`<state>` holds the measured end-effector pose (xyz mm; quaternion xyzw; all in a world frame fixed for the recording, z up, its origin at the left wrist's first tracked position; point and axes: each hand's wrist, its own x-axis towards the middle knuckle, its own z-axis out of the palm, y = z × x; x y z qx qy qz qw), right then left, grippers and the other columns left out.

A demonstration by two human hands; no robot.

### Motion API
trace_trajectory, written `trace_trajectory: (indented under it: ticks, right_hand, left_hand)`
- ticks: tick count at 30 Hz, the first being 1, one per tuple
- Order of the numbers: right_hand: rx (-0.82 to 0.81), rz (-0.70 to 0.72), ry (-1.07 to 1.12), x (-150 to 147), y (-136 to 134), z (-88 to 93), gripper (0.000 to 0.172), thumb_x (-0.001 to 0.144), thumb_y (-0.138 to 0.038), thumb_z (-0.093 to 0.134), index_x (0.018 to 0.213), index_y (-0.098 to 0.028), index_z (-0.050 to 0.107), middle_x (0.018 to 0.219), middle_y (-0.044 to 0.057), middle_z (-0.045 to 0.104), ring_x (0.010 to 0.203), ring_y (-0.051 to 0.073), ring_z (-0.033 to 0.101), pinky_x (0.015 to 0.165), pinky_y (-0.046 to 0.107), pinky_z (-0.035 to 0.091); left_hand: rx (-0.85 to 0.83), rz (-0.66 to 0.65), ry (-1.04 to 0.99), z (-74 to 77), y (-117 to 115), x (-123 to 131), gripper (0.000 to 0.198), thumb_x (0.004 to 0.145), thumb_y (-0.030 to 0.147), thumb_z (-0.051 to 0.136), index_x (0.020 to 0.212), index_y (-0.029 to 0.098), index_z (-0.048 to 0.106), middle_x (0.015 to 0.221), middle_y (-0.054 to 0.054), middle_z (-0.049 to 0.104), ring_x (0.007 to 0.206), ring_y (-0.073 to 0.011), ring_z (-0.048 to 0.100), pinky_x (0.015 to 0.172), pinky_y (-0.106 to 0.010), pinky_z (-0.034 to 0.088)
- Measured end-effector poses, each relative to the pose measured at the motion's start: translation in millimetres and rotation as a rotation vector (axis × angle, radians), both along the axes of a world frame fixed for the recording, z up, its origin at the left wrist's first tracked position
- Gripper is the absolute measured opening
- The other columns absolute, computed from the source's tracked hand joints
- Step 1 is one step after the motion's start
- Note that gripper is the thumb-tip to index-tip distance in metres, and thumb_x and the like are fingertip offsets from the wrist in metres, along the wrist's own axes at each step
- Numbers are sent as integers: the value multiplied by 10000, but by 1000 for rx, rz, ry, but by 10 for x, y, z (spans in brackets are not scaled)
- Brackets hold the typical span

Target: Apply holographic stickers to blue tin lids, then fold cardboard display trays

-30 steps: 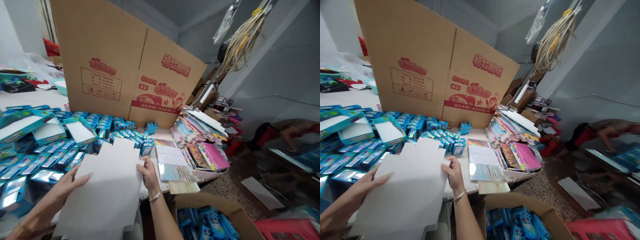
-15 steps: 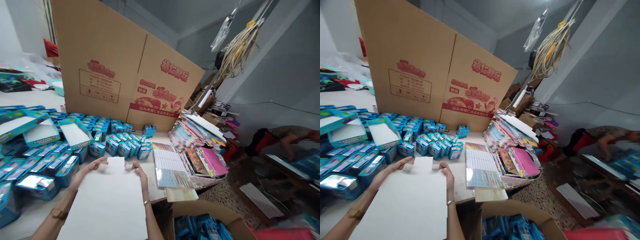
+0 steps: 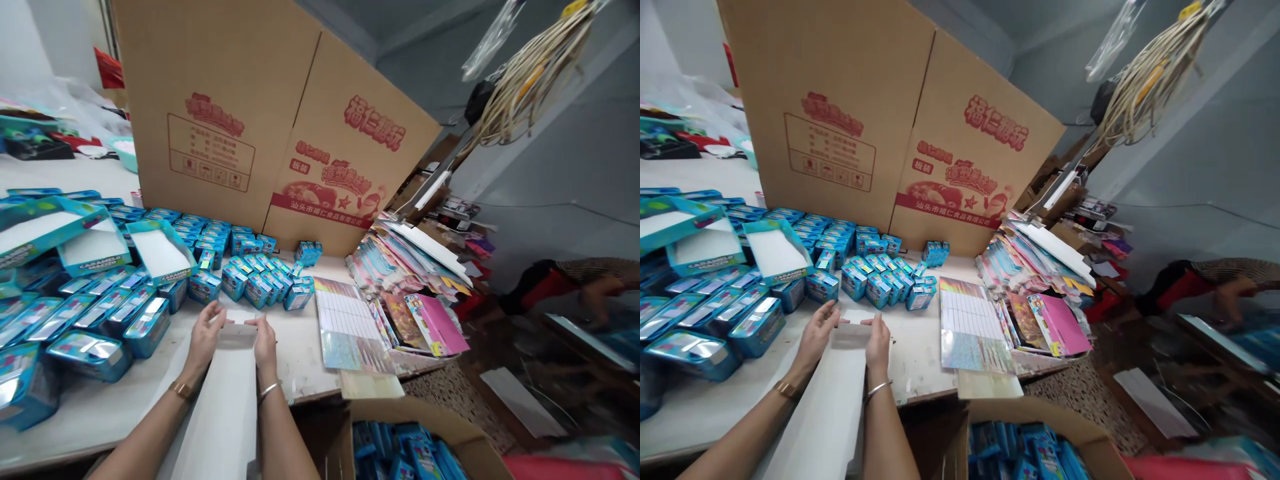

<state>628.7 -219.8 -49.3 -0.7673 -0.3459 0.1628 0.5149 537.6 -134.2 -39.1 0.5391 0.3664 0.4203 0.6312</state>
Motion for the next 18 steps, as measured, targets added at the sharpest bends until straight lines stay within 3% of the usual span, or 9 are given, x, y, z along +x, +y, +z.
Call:
trace_trajectory:
  ticks: [3, 5, 7, 10, 14, 18]
  right_hand:
    - [-78, 36, -66, -77, 24, 72, 623, 1040, -348, 59, 1002, -99, 628, 1046, 158, 715, 994, 190, 676, 859, 288, 518]
    - [-159, 118, -142, -31, 5, 159, 459, 1034, -343, 244, 1034, -106, 637, 1018, 120, 731, 955, 176, 687, 820, 261, 520]
    - [-267, 222, -243, 64, -10, 274, 276, 958, -312, 477, 1096, -139, 642, 1017, 82, 742, 941, 183, 694, 811, 265, 519]
    - [-472, 400, -429, 178, 57, 468, 264, 779, -229, 699, 1036, -172, 680, 1016, 94, 752, 976, 250, 697, 851, 334, 519]
    - [-684, 601, -652, 165, 287, 690, 143, 748, -155, 694, 891, -156, 695, 1017, 141, 751, 999, 273, 701, 873, 367, 528]
    - [-787, 684, -836, 86, 290, 779, 176, 764, -159, 680, 939, -149, 694, 1001, 138, 754, 957, 259, 716, 811, 349, 555]
  left_hand:
    - [7, -116, 16, -52, 47, 5, 701, 744, 689, 605, 1169, 134, 660, 1242, -154, 684, 1092, -293, 682, 966, -387, 502]
    - [4, -158, 32, -92, 85, 6, 747, 733, 730, 567, 1161, 127, 671, 1309, -171, 664, 1194, -314, 636, 1029, -402, 476]
    - [-1, -173, 64, -136, 116, 14, 809, 725, 750, 539, 1216, 116, 639, 1377, -190, 620, 1237, -323, 610, 1040, -414, 475]
    - [24, -197, 134, -179, 130, 53, 793, 760, 723, 508, 1277, 130, 603, 1417, -179, 591, 1261, -312, 595, 1040, -407, 475]
    - [138, -241, 266, -116, 131, 35, 774, 810, 705, 411, 1289, 126, 597, 1403, -162, 608, 1302, -308, 554, 1069, -405, 446]
    - [341, -411, 458, 14, 177, -297, 703, 799, 593, 475, 1279, 96, 608, 1356, -175, 641, 1250, -332, 593, 1024, -416, 490]
